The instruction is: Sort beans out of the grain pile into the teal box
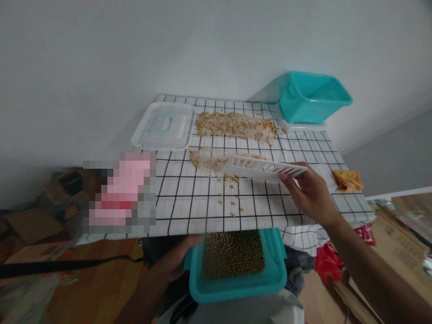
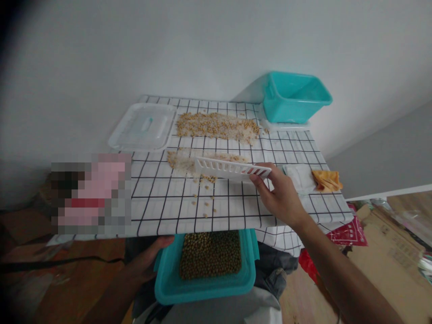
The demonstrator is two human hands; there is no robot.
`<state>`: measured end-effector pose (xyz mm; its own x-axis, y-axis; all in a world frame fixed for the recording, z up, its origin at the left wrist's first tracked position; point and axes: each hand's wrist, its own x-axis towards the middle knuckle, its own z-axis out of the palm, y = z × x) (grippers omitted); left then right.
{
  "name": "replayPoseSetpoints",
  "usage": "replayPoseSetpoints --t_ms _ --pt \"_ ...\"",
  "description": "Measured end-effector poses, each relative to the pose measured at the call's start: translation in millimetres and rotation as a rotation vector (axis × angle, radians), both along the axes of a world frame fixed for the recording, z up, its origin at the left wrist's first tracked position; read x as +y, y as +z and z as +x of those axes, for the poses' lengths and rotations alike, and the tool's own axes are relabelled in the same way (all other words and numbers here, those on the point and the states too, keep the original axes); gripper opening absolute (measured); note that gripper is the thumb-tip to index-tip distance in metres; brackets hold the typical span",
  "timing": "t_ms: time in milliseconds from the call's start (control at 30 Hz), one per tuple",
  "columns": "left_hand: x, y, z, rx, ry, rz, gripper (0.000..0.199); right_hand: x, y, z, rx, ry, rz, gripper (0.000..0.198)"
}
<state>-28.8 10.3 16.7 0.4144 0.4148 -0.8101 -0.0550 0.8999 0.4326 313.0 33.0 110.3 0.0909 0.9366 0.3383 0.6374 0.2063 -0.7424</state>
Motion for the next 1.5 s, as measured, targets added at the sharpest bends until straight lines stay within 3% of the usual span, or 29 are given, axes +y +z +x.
replayPoseSetpoints --t_ms 233,467,700,767,867,967,1100,1500 --pt "2 -3.0 1 -0.002 -0.036 -0.002 0.039 -24 2 -4 -0.004 0.015 0.008 0.015" --pt "5 -1.8 3 0.065 -0.025 0.02 0.03 -45 2 -6 -0.125 0.157 -0.068 0.02" --pt "7 4.3 8 0.092 -0.019 0.0 0.017 -64 6 -13 0.025 0.372 -0.11 0.029" --pt "8 5.0 8 0.085 -0.022 -0.002 0.016 -63 6 -12 0.012 0.339 -0.089 0.03" --pt "8 3.9 7 0.095 -0.018 0.005 0.015 -54 3 -8 -0.047 0.132 -0.03 0.027" --pt "7 3.0 7 0.066 -0.018 0.001 0.028 -41 -2 -4 -0.024 -0.027 0.008 0.021" --pt "7 5.5 8 0.057 -0.024 -0.002 0.043 -32 -6 -2 -0.026 -0.028 0.003 0.019" --pt "8 6.0 10 0.033 -0.044 -0.005 0.031 -45 1 -6 -0.121 -0.009 -0.022 0.018"
